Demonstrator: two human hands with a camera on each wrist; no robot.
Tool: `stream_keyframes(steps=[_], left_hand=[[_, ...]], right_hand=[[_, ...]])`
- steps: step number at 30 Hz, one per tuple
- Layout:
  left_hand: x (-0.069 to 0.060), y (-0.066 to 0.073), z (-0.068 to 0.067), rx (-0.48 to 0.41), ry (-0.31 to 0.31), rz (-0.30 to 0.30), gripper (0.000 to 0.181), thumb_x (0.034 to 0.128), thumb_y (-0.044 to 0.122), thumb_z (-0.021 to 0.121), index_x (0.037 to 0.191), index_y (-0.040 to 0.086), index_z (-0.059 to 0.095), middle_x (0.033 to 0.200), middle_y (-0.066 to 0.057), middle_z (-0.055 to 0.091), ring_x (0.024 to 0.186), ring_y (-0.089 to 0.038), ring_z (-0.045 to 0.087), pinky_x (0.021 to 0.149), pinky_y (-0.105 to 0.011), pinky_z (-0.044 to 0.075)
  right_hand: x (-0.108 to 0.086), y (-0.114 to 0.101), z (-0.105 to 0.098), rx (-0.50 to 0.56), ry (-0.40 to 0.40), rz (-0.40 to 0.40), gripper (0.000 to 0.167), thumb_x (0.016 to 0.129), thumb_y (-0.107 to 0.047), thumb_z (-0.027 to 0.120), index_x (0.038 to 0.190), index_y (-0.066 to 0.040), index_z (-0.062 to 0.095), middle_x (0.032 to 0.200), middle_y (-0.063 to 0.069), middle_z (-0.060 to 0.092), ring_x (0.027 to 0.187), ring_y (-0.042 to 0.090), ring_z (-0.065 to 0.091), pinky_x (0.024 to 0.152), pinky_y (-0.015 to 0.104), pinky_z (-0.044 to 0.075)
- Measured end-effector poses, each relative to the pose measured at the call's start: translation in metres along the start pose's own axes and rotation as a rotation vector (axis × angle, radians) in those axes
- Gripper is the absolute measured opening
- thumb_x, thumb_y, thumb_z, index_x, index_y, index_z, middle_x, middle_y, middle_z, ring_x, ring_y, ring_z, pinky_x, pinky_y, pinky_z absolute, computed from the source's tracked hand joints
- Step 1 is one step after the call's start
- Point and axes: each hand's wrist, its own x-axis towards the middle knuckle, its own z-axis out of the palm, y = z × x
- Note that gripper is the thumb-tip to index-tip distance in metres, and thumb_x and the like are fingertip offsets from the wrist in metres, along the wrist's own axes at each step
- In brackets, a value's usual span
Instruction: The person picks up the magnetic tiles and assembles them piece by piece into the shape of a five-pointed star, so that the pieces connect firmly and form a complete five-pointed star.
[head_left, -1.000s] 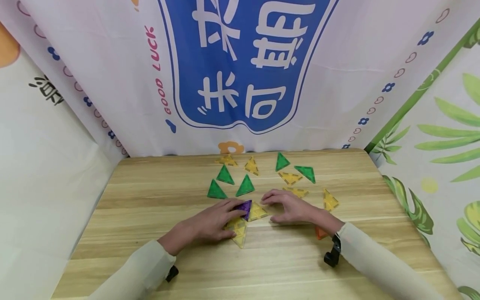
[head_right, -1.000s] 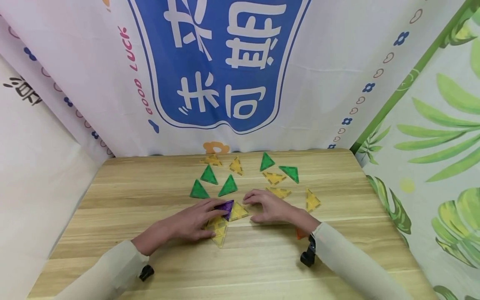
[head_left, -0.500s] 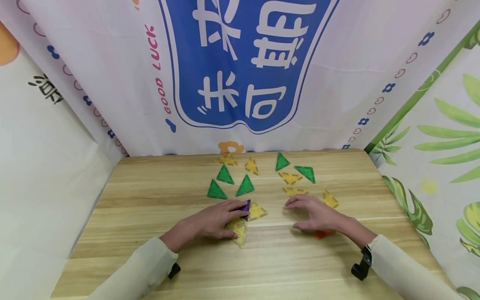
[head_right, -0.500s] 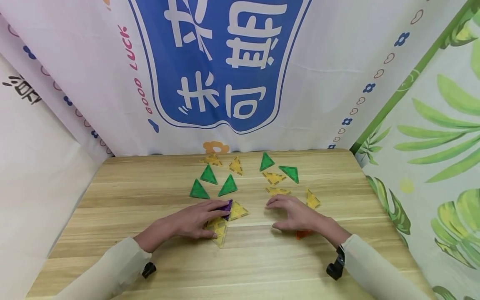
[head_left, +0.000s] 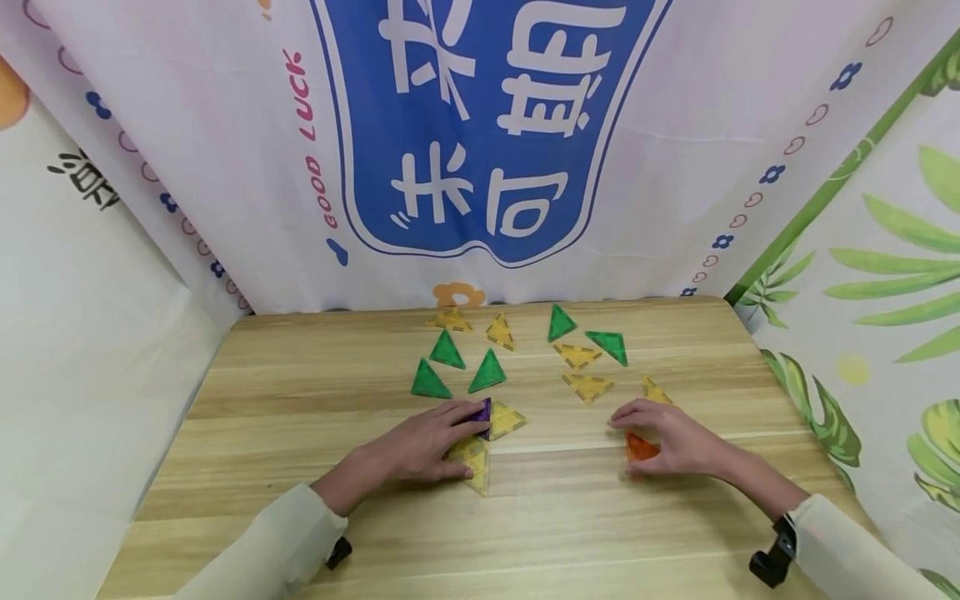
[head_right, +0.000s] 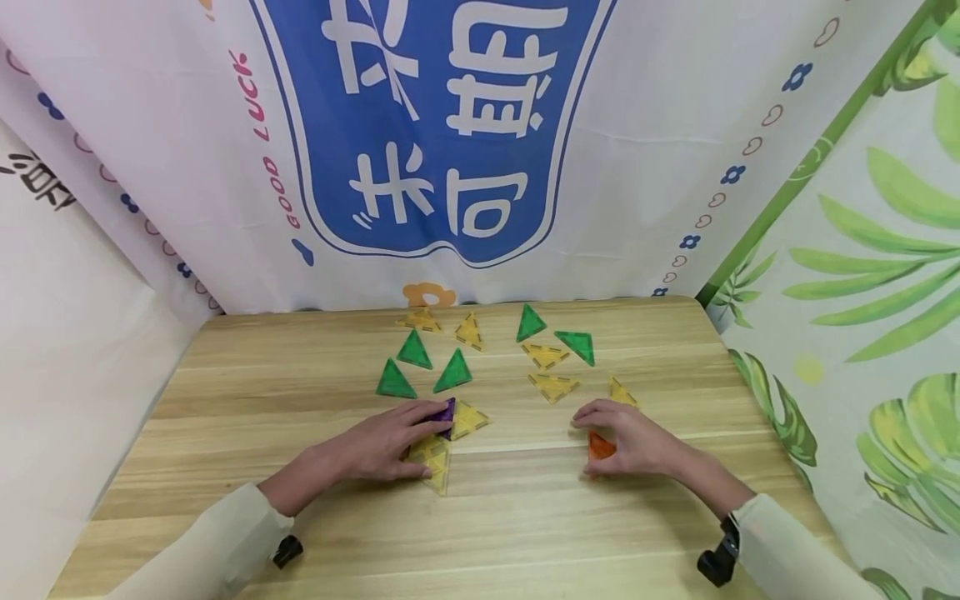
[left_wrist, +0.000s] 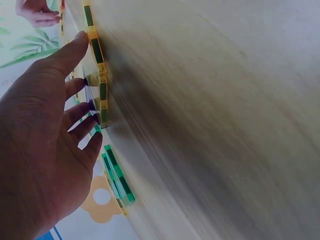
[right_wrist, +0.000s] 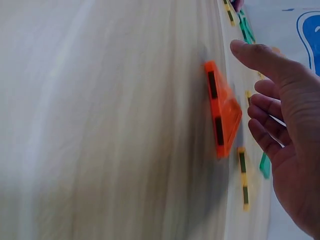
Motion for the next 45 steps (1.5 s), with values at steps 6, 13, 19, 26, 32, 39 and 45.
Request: stream_keyframes(steps=[6, 13, 19, 26, 32, 39, 45], left_hand=[[-0.005, 0.000, -0.001, -0.015, 0.007, -0.021, 0.077, 0.1003, 0.051, 0.071, 0.163, 0.016, 0.043, 0.174, -0.010, 0.026, 0.158, -0.031, 0.029, 0.123, -0.050, 0.037], [-0.012, 0.000, -0.002, -0.024, 0.015, -0.033, 0.076, 0.1010, 0.050, 0.070, 0.163, 0.015, 0.043, 0.175, -0.011, 0.025, 0.158, -0.033, 0.030, 0.122, -0.051, 0.038], [-0.017, -0.004, 0.000, -0.025, 0.032, -0.033, 0.076, 0.1011, 0.050, 0.070, 0.163, 0.014, 0.043, 0.174, -0.012, 0.025, 0.158, -0.033, 0.030, 0.121, -0.051, 0.039], [-0.020, -0.006, 0.001, -0.034, 0.047, -0.028, 0.076, 0.1007, 0.048, 0.071, 0.162, 0.013, 0.044, 0.174, -0.013, 0.026, 0.157, -0.034, 0.031, 0.121, -0.052, 0.040], [-0.020, -0.006, 0.001, -0.030, 0.048, -0.029, 0.076, 0.1009, 0.048, 0.071, 0.162, 0.013, 0.044, 0.174, -0.012, 0.026, 0.157, -0.033, 0.031, 0.120, -0.052, 0.041], [-0.021, -0.007, 0.002, -0.050, 0.036, -0.033, 0.076, 0.1017, 0.048, 0.070, 0.163, 0.013, 0.042, 0.175, -0.012, 0.024, 0.158, -0.032, 0.029, 0.117, -0.050, 0.045], [-0.020, -0.007, 0.001, -0.059, 0.036, -0.026, 0.076, 0.1019, 0.046, 0.070, 0.163, 0.012, 0.042, 0.174, -0.012, 0.025, 0.158, -0.033, 0.029, 0.117, -0.051, 0.045]], right_hand=[[-0.014, 0.002, -0.001, -0.002, -0.009, 0.026, 0.060, 0.078, -0.045, 0.095, 0.123, -0.010, 0.077, 0.126, -0.001, 0.070, 0.112, 0.017, 0.067, 0.092, 0.041, 0.060], [-0.023, 0.001, 0.002, -0.009, -0.003, 0.039, 0.058, 0.079, -0.039, 0.096, 0.124, -0.009, 0.077, 0.129, 0.000, 0.069, 0.113, 0.020, 0.066, 0.093, 0.037, 0.060], [-0.025, 0.002, 0.003, -0.007, 0.001, 0.023, 0.055, 0.075, -0.023, 0.097, 0.123, -0.007, 0.077, 0.128, 0.002, 0.071, 0.113, 0.021, 0.068, 0.092, 0.037, 0.060], [-0.023, 0.004, 0.004, -0.009, 0.006, 0.000, 0.050, 0.076, -0.026, 0.097, 0.120, -0.008, 0.079, 0.126, 0.000, 0.072, 0.111, 0.019, 0.069, 0.090, 0.037, 0.061], [-0.013, -0.001, 0.012, 0.049, 0.025, -0.031, 0.047, 0.081, -0.029, 0.095, 0.120, -0.009, 0.080, 0.126, 0.000, 0.072, 0.111, 0.018, 0.069, 0.090, 0.031, 0.060], [0.009, -0.014, 0.022, 0.075, 0.038, -0.071, 0.051, 0.080, -0.030, 0.095, 0.123, -0.009, 0.079, 0.128, 0.000, 0.071, 0.115, 0.019, 0.068, 0.092, 0.035, 0.061], [0.031, -0.028, 0.029, 0.094, 0.047, -0.115, 0.053, 0.081, -0.031, 0.095, 0.125, -0.008, 0.078, 0.130, 0.002, 0.071, 0.117, 0.019, 0.068, 0.093, 0.038, 0.061]])
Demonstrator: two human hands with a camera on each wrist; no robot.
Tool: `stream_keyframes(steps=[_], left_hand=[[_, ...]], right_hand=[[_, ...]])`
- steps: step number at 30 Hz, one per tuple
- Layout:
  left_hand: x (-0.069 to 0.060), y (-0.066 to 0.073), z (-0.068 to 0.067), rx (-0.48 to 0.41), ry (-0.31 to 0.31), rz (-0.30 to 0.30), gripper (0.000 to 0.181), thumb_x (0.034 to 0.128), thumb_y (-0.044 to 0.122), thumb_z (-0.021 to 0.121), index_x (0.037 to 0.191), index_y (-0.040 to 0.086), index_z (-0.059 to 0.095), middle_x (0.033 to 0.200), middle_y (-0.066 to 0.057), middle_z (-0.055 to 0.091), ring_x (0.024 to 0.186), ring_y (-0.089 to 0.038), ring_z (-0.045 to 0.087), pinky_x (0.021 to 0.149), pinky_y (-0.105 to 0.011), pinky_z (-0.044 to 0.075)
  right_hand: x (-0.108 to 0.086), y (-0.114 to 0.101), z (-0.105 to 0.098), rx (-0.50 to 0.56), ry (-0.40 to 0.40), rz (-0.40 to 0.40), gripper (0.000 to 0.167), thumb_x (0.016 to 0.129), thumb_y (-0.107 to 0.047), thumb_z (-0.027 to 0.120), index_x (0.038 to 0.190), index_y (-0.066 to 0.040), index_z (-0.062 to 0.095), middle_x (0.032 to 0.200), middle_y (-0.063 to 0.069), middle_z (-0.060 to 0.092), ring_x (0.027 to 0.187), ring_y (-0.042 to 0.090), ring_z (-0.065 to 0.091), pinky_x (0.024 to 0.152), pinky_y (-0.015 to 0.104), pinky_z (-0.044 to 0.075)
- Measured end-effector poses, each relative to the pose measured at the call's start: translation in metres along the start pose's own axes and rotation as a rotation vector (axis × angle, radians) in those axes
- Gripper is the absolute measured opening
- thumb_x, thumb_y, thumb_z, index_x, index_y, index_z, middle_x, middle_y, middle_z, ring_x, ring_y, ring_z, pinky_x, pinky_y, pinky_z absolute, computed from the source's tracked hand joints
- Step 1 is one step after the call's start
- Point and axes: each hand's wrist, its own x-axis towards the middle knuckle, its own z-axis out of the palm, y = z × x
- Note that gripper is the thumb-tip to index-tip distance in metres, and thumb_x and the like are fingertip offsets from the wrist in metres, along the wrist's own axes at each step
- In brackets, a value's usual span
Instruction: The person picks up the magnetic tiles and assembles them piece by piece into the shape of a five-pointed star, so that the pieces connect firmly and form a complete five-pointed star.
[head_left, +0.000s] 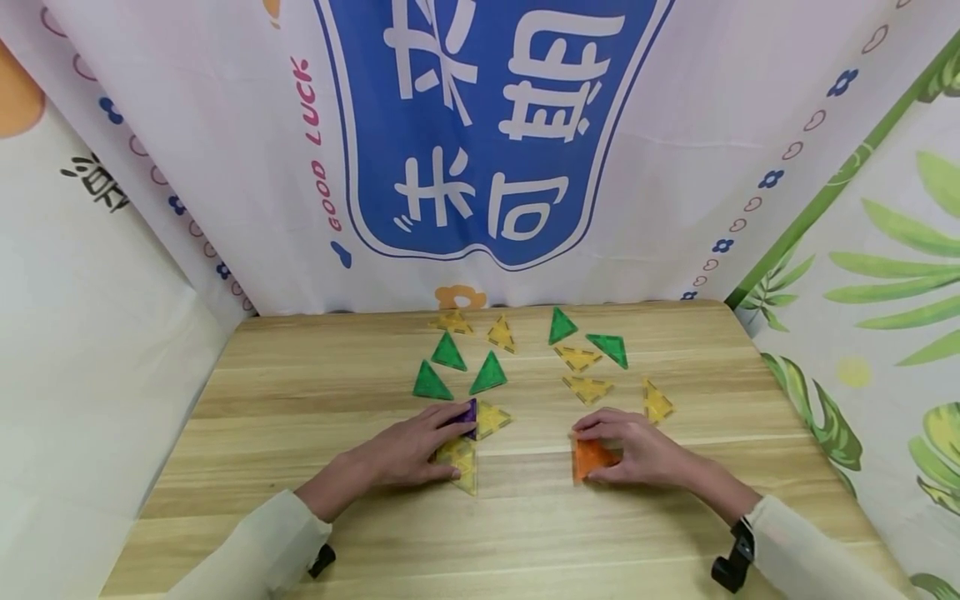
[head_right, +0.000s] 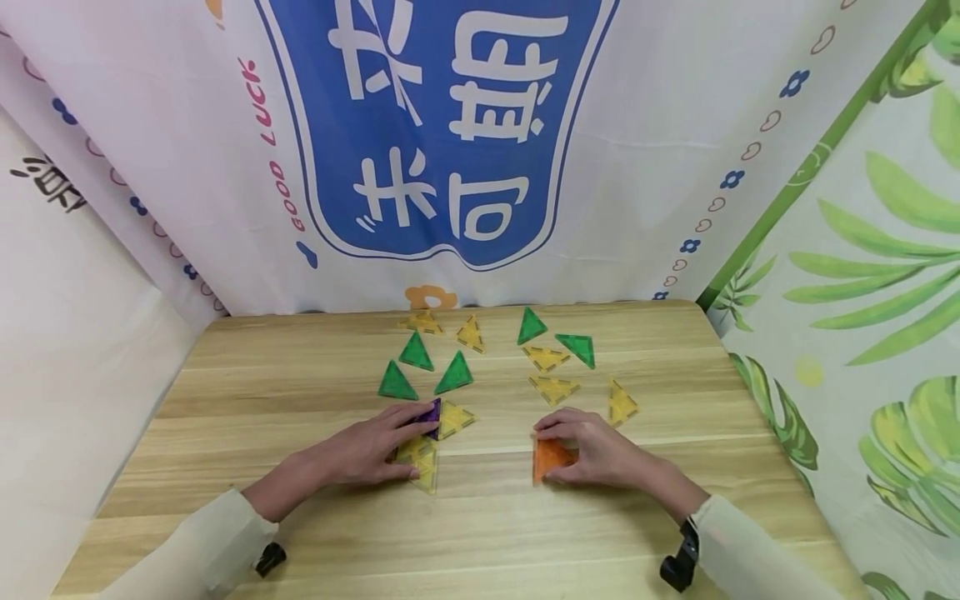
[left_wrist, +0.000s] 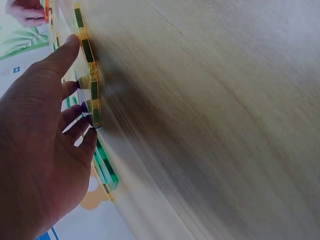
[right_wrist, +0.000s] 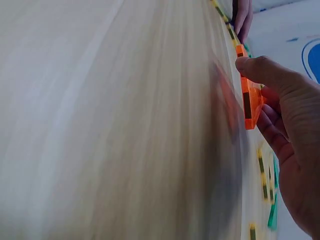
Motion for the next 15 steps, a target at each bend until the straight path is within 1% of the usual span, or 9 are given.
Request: stream_keyframes(steps=[4, 8, 15], left_hand=[[0.000, 0.000, 0.000, -0.014, -0.002, 0.003, 0.075, 0.1021, 0.045, 0.070, 0.163, 0.012, 0.042, 0.174, -0.012, 0.025, 0.158, -0.033, 0.029, 0.117, -0.051, 0.045], [0.000, -0.001, 0.001, -0.029, -0.001, 0.005, 0.075, 0.1024, 0.045, 0.070, 0.164, 0.012, 0.041, 0.174, -0.012, 0.024, 0.159, -0.033, 0.028, 0.117, -0.052, 0.045], [-0.001, -0.005, 0.004, -0.039, 0.007, 0.006, 0.074, 0.1033, 0.046, 0.068, 0.164, 0.014, 0.041, 0.174, -0.012, 0.025, 0.158, -0.033, 0.029, 0.115, -0.052, 0.046]], right_hand=[[0.015, -0.008, 0.006, 0.011, 0.001, -0.028, 0.053, 0.081, -0.030, 0.095, 0.125, -0.006, 0.077, 0.129, 0.004, 0.071, 0.116, 0.021, 0.069, 0.093, 0.037, 0.062], [0.031, -0.016, 0.013, 0.033, -0.017, -0.056, 0.052, 0.082, -0.028, 0.094, 0.124, -0.004, 0.077, 0.130, 0.007, 0.071, 0.117, 0.022, 0.068, 0.094, 0.038, 0.061], [0.058, -0.027, 0.028, 0.066, -0.038, -0.121, 0.053, 0.084, -0.030, 0.093, 0.126, -0.003, 0.076, 0.132, 0.009, 0.070, 0.120, 0.021, 0.066, 0.097, 0.035, 0.060]])
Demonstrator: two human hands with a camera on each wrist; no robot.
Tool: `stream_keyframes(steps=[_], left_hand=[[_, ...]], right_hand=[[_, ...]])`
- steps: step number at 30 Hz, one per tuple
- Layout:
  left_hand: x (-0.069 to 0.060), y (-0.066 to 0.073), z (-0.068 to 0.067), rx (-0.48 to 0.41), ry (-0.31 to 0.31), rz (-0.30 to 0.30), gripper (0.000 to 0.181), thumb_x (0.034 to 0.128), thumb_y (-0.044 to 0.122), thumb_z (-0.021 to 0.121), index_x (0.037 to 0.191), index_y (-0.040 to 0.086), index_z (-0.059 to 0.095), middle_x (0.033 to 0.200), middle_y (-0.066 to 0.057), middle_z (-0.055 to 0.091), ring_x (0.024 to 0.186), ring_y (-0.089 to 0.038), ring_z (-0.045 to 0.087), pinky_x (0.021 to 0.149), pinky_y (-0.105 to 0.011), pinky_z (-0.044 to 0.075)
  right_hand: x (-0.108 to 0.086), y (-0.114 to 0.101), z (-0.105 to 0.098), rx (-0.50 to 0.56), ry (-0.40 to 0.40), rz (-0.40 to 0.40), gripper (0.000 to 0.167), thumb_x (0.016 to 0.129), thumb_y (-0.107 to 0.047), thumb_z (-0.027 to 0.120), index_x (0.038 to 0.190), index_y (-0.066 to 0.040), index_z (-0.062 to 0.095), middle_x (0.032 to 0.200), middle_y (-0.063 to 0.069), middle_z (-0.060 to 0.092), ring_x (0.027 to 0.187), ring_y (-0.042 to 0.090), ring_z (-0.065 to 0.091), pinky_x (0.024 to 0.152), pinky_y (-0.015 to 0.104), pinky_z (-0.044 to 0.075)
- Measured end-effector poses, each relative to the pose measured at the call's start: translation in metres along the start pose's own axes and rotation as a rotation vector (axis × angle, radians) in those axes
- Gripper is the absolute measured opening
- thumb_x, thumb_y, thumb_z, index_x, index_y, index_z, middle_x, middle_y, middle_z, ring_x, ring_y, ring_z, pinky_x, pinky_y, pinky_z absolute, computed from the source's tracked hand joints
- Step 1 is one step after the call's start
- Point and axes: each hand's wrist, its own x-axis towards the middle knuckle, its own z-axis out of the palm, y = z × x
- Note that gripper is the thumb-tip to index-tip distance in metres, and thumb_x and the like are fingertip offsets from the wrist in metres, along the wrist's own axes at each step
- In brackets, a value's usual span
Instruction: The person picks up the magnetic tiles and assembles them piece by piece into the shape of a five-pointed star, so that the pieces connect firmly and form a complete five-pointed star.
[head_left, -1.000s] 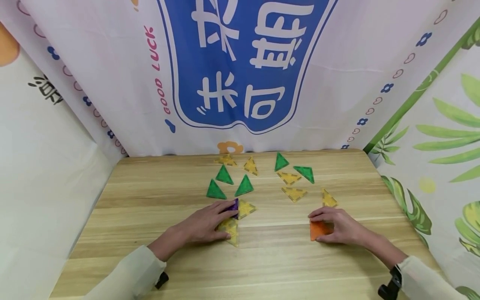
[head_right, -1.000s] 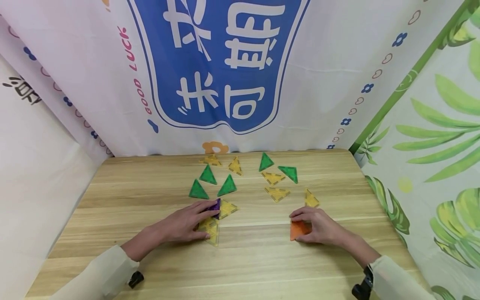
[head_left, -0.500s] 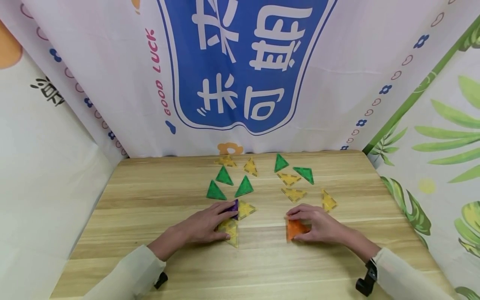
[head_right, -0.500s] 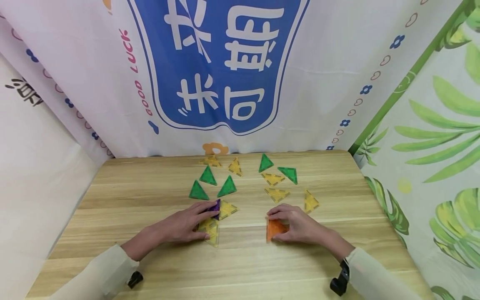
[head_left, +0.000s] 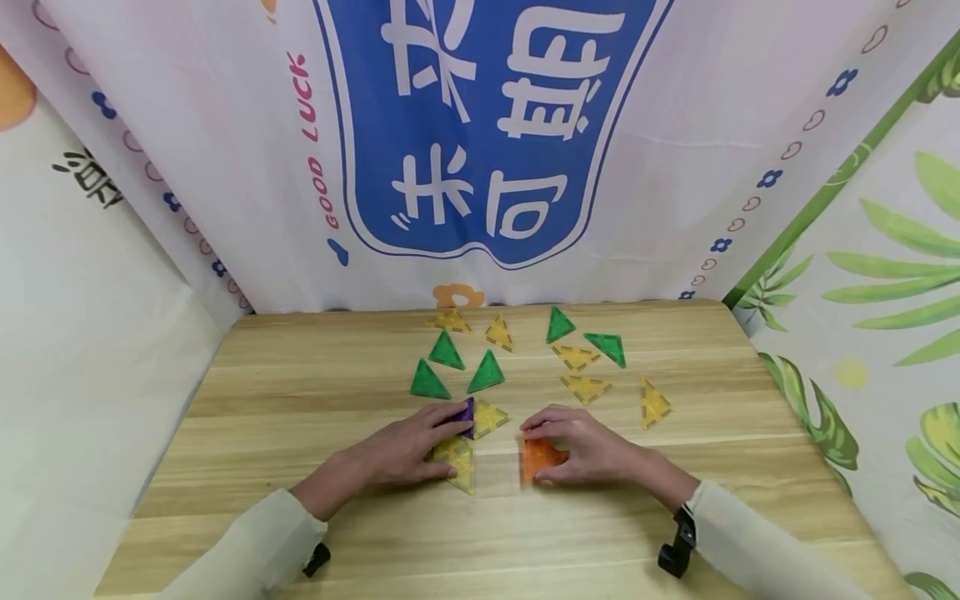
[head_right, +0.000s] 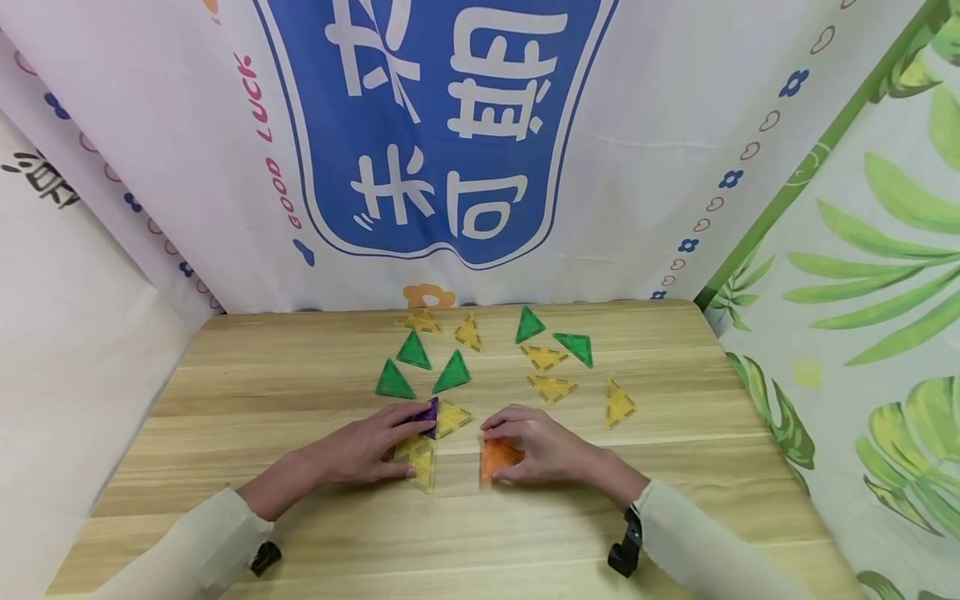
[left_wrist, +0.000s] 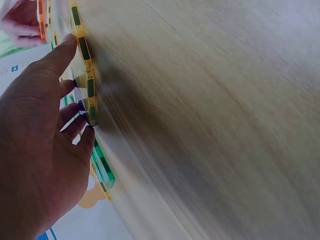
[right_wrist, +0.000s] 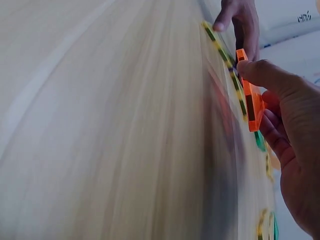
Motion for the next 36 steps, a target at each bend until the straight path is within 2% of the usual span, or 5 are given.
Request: stream_keyframes(steps=[8, 20, 30, 36], left_hand=[[0.000, 0.000, -0.002, -0.001, -0.003, 0.004, 0.074, 0.1038, 0.045, 0.068, 0.165, 0.014, 0.040, 0.174, -0.011, 0.025, 0.158, -0.032, 0.029, 0.116, -0.052, 0.045], [-0.001, 0.000, -0.001, -0.019, -0.002, -0.003, 0.073, 0.1041, 0.045, 0.067, 0.165, 0.015, 0.040, 0.174, -0.011, 0.026, 0.158, -0.031, 0.029, 0.115, -0.052, 0.047], [-0.003, 0.000, -0.002, -0.011, 0.010, 0.008, 0.073, 0.1036, 0.044, 0.069, 0.164, 0.013, 0.041, 0.174, -0.011, 0.026, 0.158, -0.031, 0.030, 0.115, -0.051, 0.047], [-0.005, 0.001, -0.002, -0.002, 0.008, 0.000, 0.073, 0.1035, 0.045, 0.068, 0.164, 0.013, 0.041, 0.174, -0.011, 0.026, 0.157, -0.031, 0.031, 0.115, -0.051, 0.047]], right_hand=[[0.023, -0.011, 0.017, 0.054, -0.051, 0.030, 0.052, 0.087, -0.032, 0.090, 0.128, -0.004, 0.075, 0.136, 0.008, 0.069, 0.127, 0.019, 0.063, 0.104, 0.034, 0.056], [0.042, -0.015, 0.036, 0.002, -0.084, 0.003, 0.050, 0.086, -0.032, 0.090, 0.124, -0.003, 0.076, 0.133, 0.008, 0.069, 0.125, 0.020, 0.064, 0.106, 0.032, 0.054], [0.055, -0.020, 0.046, -0.038, -0.048, -0.054, 0.046, 0.087, -0.031, 0.090, 0.121, -0.002, 0.076, 0.130, 0.009, 0.068, 0.119, 0.016, 0.066, 0.100, 0.024, 0.055], [0.050, -0.016, 0.041, -0.096, 0.012, 0.011, 0.048, 0.087, -0.035, 0.090, 0.122, -0.004, 0.077, 0.134, 0.010, 0.067, 0.127, 0.020, 0.061, 0.106, 0.034, 0.054]])
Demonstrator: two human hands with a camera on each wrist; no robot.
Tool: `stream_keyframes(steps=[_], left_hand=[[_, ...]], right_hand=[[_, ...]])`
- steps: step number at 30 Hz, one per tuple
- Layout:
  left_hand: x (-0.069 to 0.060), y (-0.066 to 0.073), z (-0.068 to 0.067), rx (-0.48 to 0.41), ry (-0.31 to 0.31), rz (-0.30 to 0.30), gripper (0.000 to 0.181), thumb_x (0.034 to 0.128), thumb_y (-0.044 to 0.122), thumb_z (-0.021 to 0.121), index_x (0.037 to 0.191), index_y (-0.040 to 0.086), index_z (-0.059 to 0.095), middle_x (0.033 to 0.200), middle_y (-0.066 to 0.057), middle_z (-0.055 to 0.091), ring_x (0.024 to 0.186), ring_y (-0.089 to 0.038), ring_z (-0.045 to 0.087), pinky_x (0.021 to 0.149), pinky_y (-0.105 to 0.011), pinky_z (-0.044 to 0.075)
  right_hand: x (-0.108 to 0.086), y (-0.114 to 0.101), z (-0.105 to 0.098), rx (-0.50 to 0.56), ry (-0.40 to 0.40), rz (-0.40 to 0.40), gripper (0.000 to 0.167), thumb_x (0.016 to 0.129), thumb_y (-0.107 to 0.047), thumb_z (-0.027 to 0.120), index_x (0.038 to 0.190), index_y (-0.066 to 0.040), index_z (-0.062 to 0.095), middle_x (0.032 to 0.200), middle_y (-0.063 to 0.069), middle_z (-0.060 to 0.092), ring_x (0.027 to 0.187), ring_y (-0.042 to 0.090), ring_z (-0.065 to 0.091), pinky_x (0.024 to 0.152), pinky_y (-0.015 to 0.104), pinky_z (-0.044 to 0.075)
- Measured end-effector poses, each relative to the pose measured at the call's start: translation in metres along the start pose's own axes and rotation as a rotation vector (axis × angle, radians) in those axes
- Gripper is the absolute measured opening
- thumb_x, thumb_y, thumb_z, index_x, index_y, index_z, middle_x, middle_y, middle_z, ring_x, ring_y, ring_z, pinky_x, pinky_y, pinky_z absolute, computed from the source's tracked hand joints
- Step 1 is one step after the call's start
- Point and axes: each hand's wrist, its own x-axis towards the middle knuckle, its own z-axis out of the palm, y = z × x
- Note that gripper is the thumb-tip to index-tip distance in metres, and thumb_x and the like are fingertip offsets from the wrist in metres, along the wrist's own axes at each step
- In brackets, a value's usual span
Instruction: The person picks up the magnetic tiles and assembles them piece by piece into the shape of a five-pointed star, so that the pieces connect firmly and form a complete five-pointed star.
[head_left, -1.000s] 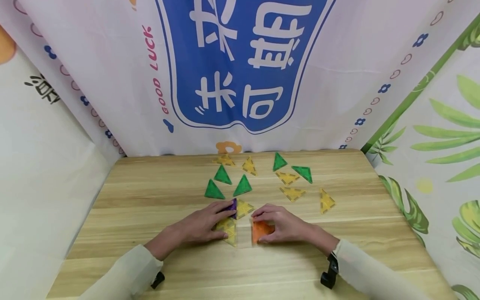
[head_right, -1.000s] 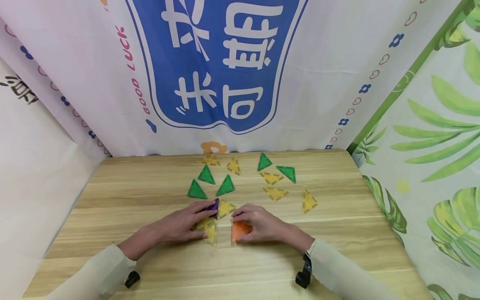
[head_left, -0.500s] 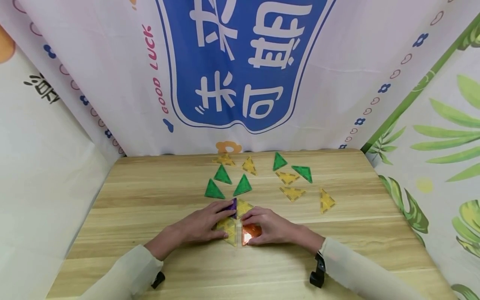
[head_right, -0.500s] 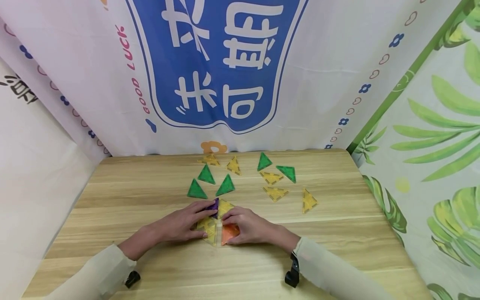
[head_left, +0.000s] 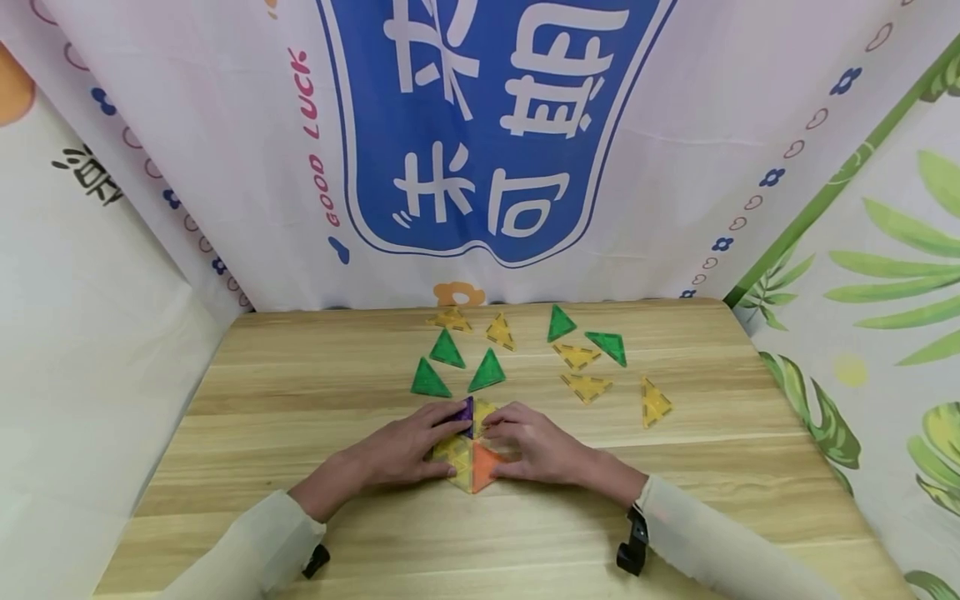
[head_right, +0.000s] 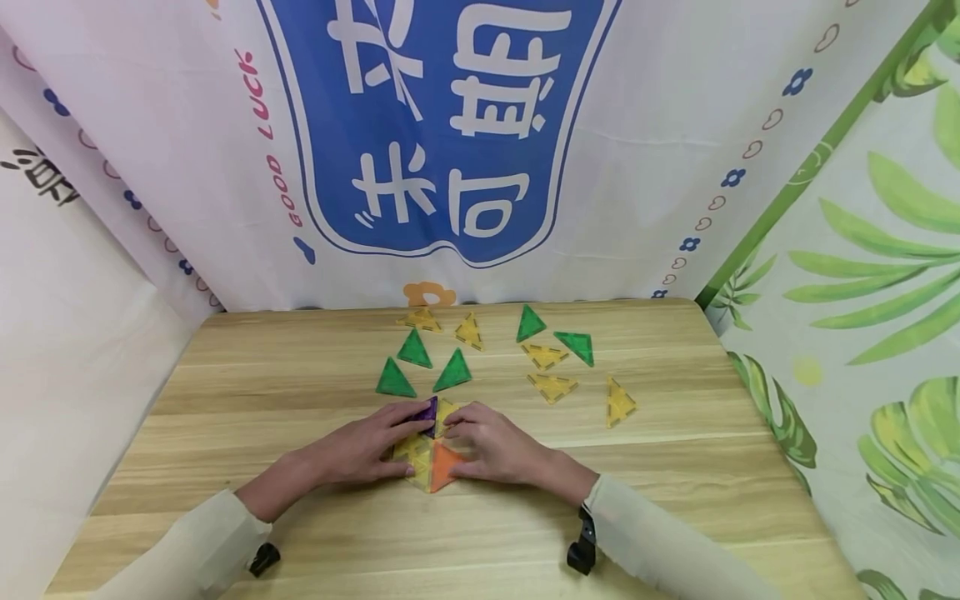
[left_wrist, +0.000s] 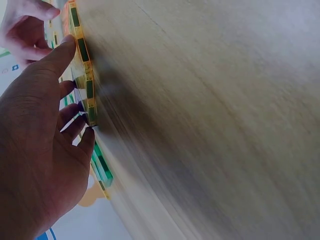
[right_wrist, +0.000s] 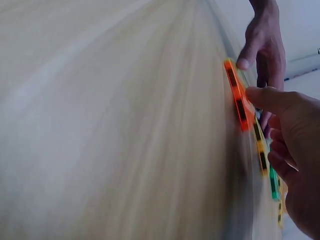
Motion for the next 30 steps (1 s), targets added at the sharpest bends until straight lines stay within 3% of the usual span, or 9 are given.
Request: stream_keyframes(steps=[4, 12, 21, 30], left_hand=[[-0.003, 0.000, 0.001, 0.012, 0.001, 0.000, 0.073, 0.1036, 0.046, 0.068, 0.163, 0.012, 0.042, 0.174, -0.012, 0.026, 0.157, -0.032, 0.031, 0.115, -0.052, 0.046], [-0.016, -0.006, 0.001, -0.005, 0.024, -0.016, 0.072, 0.1033, 0.044, 0.069, 0.162, 0.012, 0.044, 0.173, -0.014, 0.028, 0.156, -0.034, 0.034, 0.114, -0.053, 0.047], [-0.049, -0.023, -0.004, 0.002, 0.087, 0.002, 0.070, 0.1015, 0.041, 0.072, 0.159, 0.009, 0.049, 0.166, -0.018, 0.039, 0.149, -0.037, 0.044, 0.109, -0.055, 0.051], [-0.082, -0.043, -0.010, -0.012, 0.084, -0.076, 0.070, 0.0998, 0.045, 0.074, 0.157, 0.011, 0.052, 0.166, -0.015, 0.041, 0.147, -0.038, 0.046, 0.108, -0.057, 0.050]], right_hand=[[-0.005, 0.004, -0.002, -0.009, 0.010, 0.064, 0.050, 0.088, -0.035, 0.089, 0.124, -0.003, 0.075, 0.141, 0.012, 0.064, 0.133, 0.024, 0.058, 0.111, 0.041, 0.051], [0.004, 0.003, 0.004, 0.019, -0.056, 0.106, 0.053, 0.092, -0.038, 0.085, 0.130, -0.003, 0.073, 0.147, 0.011, 0.061, 0.139, 0.025, 0.054, 0.116, 0.042, 0.046], [0.033, -0.011, 0.023, 0.036, -0.065, 0.093, 0.051, 0.091, -0.038, 0.086, 0.127, -0.004, 0.074, 0.145, 0.011, 0.061, 0.138, 0.026, 0.052, 0.116, 0.039, 0.045], [0.068, -0.021, 0.041, 0.076, -0.087, 0.103, 0.056, 0.089, -0.039, 0.087, 0.131, -0.005, 0.073, 0.145, 0.009, 0.062, 0.139, 0.024, 0.053, 0.118, 0.035, 0.042]])
